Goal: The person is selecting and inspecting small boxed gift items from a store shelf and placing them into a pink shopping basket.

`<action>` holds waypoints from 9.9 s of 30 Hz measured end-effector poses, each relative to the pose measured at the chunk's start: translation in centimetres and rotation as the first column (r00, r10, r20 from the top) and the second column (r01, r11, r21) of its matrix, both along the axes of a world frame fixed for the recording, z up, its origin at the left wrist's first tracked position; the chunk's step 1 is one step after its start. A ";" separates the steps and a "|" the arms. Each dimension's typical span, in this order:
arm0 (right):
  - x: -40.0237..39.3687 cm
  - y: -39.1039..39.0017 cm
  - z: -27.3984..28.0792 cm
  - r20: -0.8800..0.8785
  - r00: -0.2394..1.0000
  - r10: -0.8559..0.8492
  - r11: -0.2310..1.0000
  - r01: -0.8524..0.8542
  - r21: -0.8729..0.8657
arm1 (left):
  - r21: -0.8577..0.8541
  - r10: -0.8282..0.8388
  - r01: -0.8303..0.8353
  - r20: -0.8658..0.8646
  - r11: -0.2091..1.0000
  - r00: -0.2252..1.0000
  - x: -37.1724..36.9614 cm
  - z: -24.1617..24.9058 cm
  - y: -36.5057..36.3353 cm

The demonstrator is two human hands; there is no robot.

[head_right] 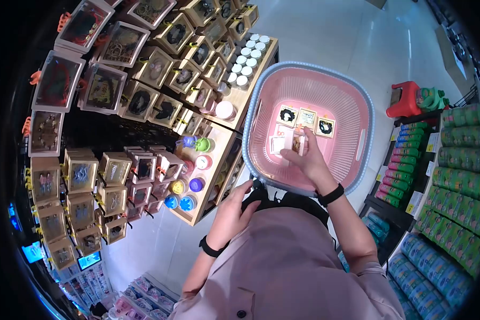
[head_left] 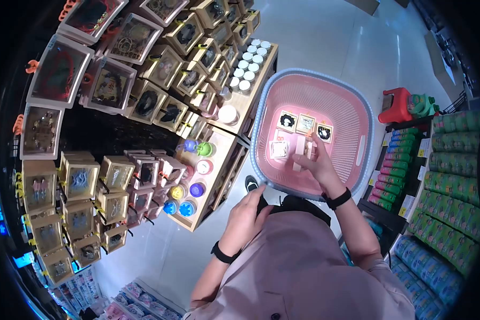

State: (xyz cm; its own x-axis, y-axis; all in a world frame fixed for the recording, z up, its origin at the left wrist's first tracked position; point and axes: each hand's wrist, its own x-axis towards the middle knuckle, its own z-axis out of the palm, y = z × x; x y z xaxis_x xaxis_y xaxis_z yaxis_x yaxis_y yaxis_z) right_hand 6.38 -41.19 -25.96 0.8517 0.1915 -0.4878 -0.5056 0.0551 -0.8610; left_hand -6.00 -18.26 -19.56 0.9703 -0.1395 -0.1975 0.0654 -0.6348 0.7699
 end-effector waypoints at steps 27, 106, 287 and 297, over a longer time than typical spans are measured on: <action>-6.3 -0.3 9.5 0.363 0.931 -0.043 0.940 -0.086 0.331 | -0.873 -0.124 -0.204 -0.284 0.443 0.951 3.4 2.7 -1.5; -6.2 0.9 6.1 0.142 0.945 0.295 0.940 -0.314 0.136 | -0.662 0.645 -0.358 0.251 0.658 0.722 -0.1 8.9 9.0; -8.2 -0.3 3.2 0.113 0.952 0.285 0.953 -0.294 0.078 | -0.749 0.814 -0.474 0.148 0.463 0.562 0.9 9.2 16.2; -7.8 -0.2 3.4 0.089 0.953 0.289 0.950 -0.297 0.097 | -0.779 0.810 -0.444 0.136 0.443 0.570 1.2 11.3 15.7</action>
